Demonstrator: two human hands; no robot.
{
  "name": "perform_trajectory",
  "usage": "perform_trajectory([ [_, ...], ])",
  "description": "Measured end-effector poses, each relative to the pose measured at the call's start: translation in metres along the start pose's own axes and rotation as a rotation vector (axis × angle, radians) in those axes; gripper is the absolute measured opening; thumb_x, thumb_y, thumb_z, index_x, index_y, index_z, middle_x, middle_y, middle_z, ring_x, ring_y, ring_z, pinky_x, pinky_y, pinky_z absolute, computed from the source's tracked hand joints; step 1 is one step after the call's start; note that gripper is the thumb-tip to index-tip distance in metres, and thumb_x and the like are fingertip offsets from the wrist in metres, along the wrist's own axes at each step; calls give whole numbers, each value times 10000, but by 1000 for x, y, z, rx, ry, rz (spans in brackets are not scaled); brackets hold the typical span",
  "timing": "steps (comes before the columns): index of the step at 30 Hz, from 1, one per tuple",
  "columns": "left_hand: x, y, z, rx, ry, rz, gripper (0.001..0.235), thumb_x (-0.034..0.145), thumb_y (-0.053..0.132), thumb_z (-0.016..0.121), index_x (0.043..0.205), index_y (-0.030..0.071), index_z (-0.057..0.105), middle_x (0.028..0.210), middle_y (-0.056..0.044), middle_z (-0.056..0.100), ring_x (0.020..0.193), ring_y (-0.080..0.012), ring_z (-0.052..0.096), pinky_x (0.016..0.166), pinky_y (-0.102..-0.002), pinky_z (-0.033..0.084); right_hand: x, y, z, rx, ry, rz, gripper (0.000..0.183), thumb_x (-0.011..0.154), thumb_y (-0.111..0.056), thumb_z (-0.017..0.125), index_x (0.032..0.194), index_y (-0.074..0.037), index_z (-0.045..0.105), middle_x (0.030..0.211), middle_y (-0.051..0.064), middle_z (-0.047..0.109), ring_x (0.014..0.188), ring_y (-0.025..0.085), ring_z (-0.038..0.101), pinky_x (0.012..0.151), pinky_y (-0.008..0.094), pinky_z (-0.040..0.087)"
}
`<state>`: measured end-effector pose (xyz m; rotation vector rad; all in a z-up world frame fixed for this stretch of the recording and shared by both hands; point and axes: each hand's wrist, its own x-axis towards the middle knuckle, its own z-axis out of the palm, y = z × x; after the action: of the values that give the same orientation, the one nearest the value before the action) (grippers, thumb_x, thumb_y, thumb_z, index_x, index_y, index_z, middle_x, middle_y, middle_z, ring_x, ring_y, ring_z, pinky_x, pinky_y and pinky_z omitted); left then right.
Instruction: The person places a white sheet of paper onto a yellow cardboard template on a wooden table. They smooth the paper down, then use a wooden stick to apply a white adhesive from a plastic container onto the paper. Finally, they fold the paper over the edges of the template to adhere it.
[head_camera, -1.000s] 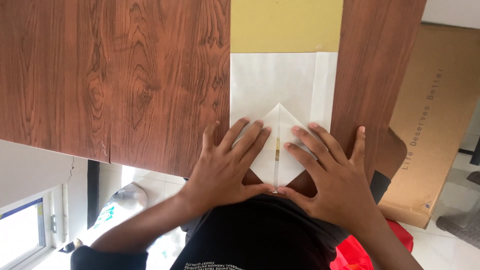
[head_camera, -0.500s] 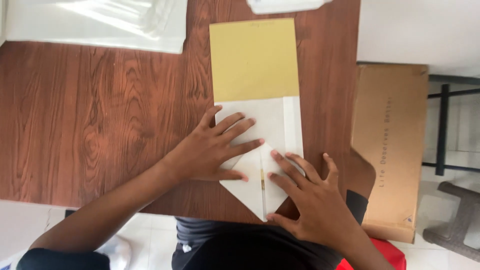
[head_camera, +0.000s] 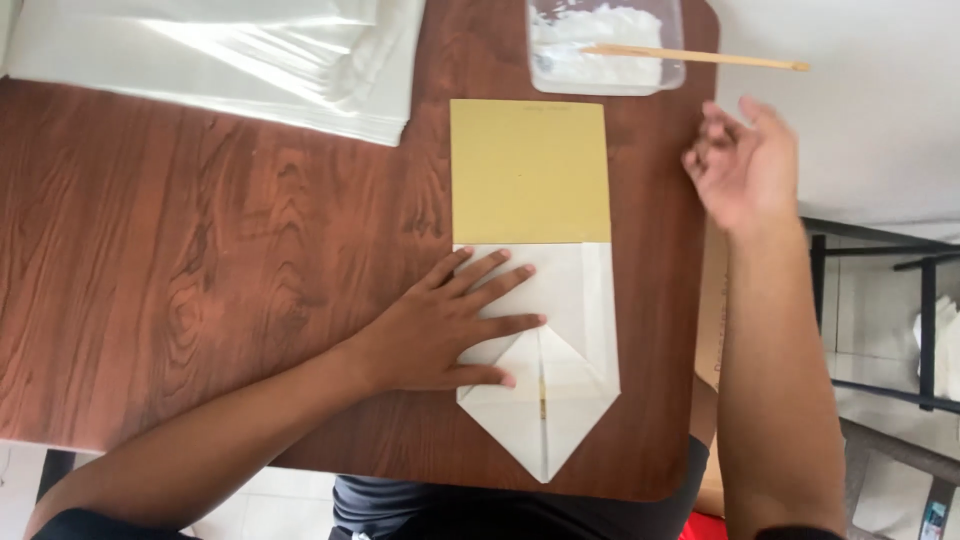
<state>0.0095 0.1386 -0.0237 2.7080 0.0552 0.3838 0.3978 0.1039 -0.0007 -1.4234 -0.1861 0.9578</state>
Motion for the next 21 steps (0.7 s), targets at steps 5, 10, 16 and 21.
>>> perform_trajectory([
  [5,-2,-1,0,39,23,7,656,977,705,406,1479,306,543,1620,-114,400,1494,-379,364,1180,-580,281,13,-20,50,98,-15,67,333,849,-427,656,1068,-178,691,732,-71,513,547,85,372,588,231,329],
  [10,-1,-8,1,53,32,21,674,965,725,415,1487,315,537,1621,-126,404,1480,-381,393,1171,-563,292,15,-12,56,-134,53,-531,230,1050,-361,516,1050,-137,570,767,2,479,546,112,397,507,275,376],
  [16,2,-7,-6,44,8,27,766,909,800,404,1489,316,529,1616,-114,409,1454,-374,406,1163,-554,285,-28,-20,69,-668,47,-1342,407,1217,-351,366,1154,30,492,765,130,477,596,202,463,510,329,401],
  [21,4,-8,-11,41,-14,21,791,890,818,404,1483,314,543,1615,-117,403,1434,-368,422,1135,-561,307,-36,-22,74,-860,18,-1474,268,1249,-136,362,1125,60,495,730,128,508,610,235,555,650,374,461],
])
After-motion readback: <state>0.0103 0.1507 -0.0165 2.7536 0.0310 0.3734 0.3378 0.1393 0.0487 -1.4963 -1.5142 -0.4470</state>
